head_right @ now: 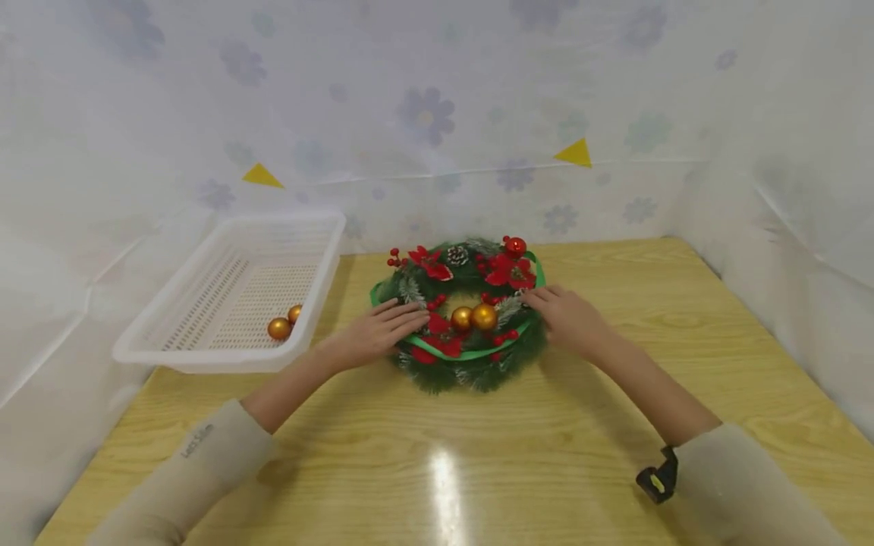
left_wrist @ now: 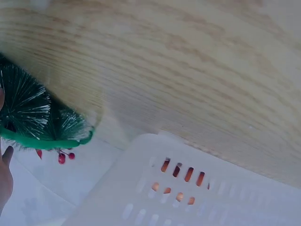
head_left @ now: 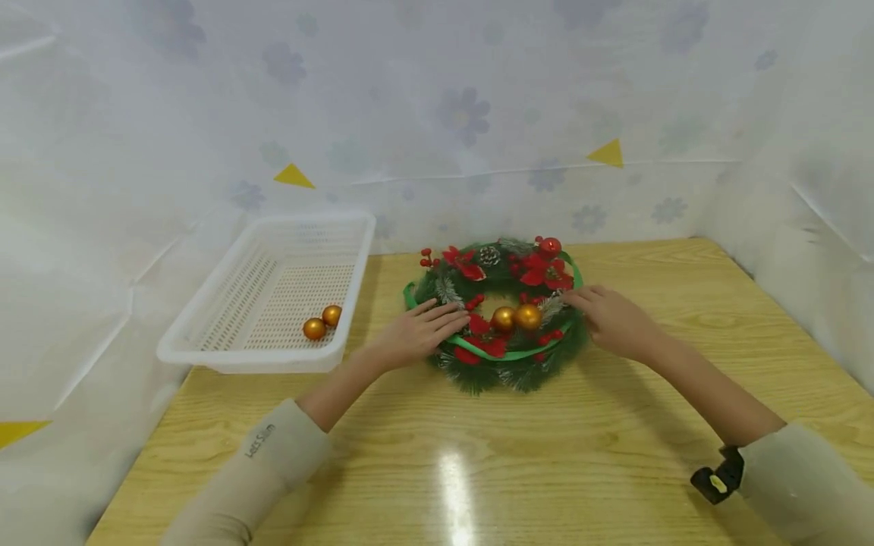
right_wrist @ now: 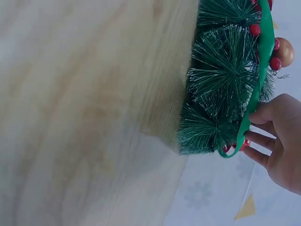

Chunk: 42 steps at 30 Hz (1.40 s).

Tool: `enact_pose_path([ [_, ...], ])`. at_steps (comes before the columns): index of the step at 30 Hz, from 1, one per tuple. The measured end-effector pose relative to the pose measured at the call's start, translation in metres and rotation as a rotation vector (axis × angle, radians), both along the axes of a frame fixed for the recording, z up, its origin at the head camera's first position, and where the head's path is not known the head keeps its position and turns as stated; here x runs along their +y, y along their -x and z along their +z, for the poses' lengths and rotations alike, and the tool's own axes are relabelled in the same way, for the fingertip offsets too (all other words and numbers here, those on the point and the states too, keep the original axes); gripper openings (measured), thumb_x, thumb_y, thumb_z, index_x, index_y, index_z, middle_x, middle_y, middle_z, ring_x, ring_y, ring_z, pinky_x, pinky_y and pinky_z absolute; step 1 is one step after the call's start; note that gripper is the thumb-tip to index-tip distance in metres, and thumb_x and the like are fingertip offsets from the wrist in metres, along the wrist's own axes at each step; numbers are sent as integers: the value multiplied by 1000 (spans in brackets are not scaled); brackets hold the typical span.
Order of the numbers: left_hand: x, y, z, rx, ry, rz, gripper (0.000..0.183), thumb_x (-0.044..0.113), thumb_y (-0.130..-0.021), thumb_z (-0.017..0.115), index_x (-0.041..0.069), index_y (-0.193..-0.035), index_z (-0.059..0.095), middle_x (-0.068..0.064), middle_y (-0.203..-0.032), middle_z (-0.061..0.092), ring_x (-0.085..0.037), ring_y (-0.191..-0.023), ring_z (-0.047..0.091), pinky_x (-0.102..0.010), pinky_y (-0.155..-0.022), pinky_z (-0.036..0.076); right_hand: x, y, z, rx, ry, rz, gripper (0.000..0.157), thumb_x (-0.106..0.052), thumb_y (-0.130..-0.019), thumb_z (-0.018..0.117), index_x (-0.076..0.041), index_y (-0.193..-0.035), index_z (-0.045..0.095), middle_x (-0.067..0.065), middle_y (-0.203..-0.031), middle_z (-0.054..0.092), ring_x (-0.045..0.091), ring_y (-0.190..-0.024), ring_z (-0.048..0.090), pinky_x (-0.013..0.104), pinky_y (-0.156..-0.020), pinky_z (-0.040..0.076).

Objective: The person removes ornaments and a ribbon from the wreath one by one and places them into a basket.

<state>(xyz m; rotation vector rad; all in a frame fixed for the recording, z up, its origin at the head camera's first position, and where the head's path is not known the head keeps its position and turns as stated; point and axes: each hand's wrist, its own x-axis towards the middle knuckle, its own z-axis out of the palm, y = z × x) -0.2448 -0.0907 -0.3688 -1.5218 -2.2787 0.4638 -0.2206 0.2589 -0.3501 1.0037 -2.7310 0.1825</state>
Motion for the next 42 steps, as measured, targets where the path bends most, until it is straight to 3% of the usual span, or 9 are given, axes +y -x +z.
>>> enact_pose_path([
  [6, -8, 9, 3, 26, 49, 11, 59, 11, -90, 60, 7, -142, 33, -6, -145, 32, -22, -133, 26, -38, -108, 20, -8, -18, -1, 57, 0, 22, 41, 7, -81, 57, 3, -122, 53, 20, -110, 59, 39, -99, 54, 50, -80, 46],
  [11, -13, 11, 9, -3, 66, -9, 62, 7, -88, 61, 7, -143, 32, -8, -145, 31, -24, -133, 25, -38, -108, 18, -11, -23, -2, 110, -5, 41, 42, 5, -79, 62, 3, -121, 54, 18, -106, 61, 37, -94, 55, 48, -77, 47],
  [15, -17, 10, 20, -111, 28, -35, 75, 28, -83, 69, 4, -143, 30, -11, -146, 29, -26, -133, 24, -42, -108, 17, -10, -23, -1, 121, 24, 45, 45, 6, -77, 62, 2, -121, 55, 17, -106, 61, 36, -96, 54, 48, -76, 47],
  [20, -15, 5, 33, -182, -50, -71, 98, 55, -71, 70, 3, -143, 28, -13, -146, 27, -29, -132, 27, -43, -108, 17, -8, -19, 0, 107, 67, 59, 47, 8, -75, 62, 1, -121, 56, 18, -109, 58, 37, -100, 51, 51, -79, 45],
  [26, 13, -7, 43, -134, -164, -54, 84, 60, -82, 53, 5, -142, 33, -10, -144, 33, -25, -132, 28, -35, -110, 12, -5, -13, -2, 44, 80, 54, 52, 7, -73, 64, 3, -124, 52, 21, -124, 49, 41, -109, 46, 57, -85, 40],
  [32, 53, -14, 37, -9, -305, -13, 64, 55, -87, 50, 9, -131, 50, -9, -139, 41, -22, -130, 32, -34, -110, 9, -4, -7, -5, -52, 57, 44, 63, 6, -73, 66, 4, -132, 44, 23, -133, 40, 44, -114, 43, 60, -87, 38],
  [38, 78, -17, 29, 38, -287, 96, 61, 61, -87, 44, 15, -125, 57, -5, -137, 44, -22, -130, 32, -37, -109, 16, -7, -3, -3, -130, 52, 13, 62, 5, -75, 65, 3, -132, 44, 26, -134, 38, 45, -120, 35, 62, -91, 32],
  [42, 84, -17, 23, 54, -270, 123, 58, 59, -89, 43, 16, -124, 59, -4, -135, 46, -21, -130, 32, -38, -108, 18, -9, -3, 0, -206, 56, -20, 59, 5, -77, 62, 4, -133, 43, 27, -135, 37, 46, -124, 30, 62, -94, 28],
])
